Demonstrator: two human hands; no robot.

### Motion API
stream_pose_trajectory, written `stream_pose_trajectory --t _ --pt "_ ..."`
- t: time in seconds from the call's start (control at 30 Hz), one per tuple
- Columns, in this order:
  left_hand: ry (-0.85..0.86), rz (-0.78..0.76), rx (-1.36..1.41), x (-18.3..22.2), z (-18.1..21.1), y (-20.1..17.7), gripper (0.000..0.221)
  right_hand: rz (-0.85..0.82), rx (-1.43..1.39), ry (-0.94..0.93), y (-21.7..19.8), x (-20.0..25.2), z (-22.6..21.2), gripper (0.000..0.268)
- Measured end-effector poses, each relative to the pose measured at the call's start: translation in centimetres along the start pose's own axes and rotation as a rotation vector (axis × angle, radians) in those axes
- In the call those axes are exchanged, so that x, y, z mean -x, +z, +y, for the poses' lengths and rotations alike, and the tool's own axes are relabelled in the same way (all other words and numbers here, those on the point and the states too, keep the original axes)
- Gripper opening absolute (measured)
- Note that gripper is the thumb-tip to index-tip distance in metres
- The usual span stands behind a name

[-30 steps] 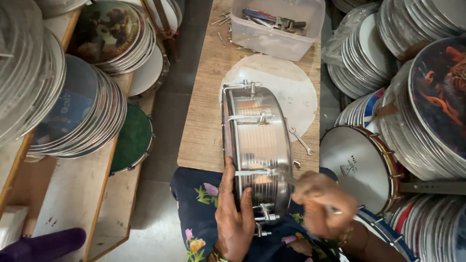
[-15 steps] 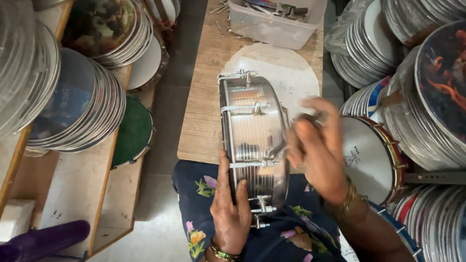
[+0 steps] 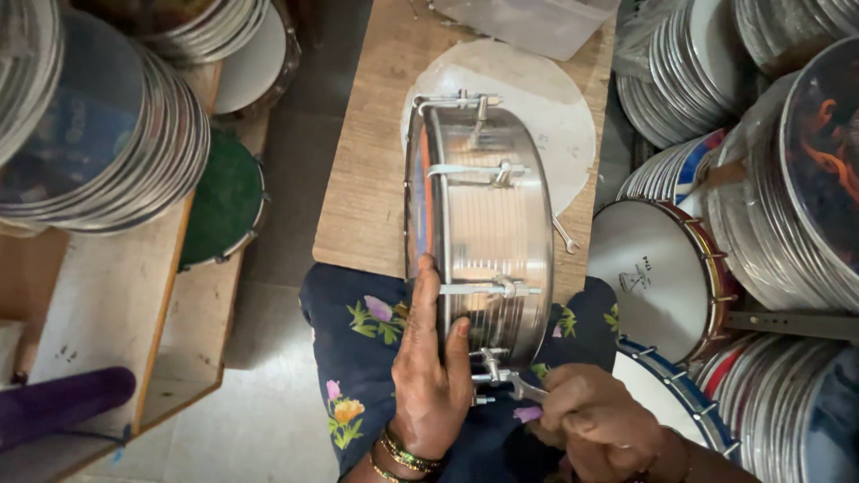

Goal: The person uses a wrench to tighten the tension rods on the side of a snare drum, turning the drum over to access different sections.

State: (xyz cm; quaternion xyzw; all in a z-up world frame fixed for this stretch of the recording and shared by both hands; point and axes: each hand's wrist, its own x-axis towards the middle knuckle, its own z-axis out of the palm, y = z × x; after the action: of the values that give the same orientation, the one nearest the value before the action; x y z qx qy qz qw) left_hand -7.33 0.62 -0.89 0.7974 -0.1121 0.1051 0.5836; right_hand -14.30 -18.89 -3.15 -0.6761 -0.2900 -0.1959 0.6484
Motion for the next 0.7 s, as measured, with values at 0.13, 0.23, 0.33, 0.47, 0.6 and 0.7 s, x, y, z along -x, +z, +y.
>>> stream_pose_trajectory --t 0.13,0.23,0.33,0.47,0.6,0.7 --pt "-0.006 -0.026 0.004 0.0 -0.1 0.1 0.058 -0.15 0.227 -0.091 -0.7 -0.1 -0.5 0.034" --pt "-0.034 -0.039 -0.007 0.0 -0.1 0.1 0.058 -0.311 0.026 0.008 -1.6 -0.1 0.6 0.033" --pt "-0.011 -0.028 0.023 0.1 -0.2 0.0 0.057 -0.354 0.011 -0.145 -1.5 -0.2 1.6 0.025" --pt "0.012 -0.022 0.015 0.3 -0.3 0.1 0.058 -0.128 0.138 -0.026 -0.5 0.2 0.4 0.03" --pt "0.019 -0.038 0.001 0.3 -0.5 0.2 0.058 0.071 0.136 0.199 0.6 -0.3 1.1 0.033" --pt "0.014 -0.042 -0.005 0.3 -0.4 0.2 0.058 0.028 0.124 0.312 0.6 -1.5 0.0 0.025"
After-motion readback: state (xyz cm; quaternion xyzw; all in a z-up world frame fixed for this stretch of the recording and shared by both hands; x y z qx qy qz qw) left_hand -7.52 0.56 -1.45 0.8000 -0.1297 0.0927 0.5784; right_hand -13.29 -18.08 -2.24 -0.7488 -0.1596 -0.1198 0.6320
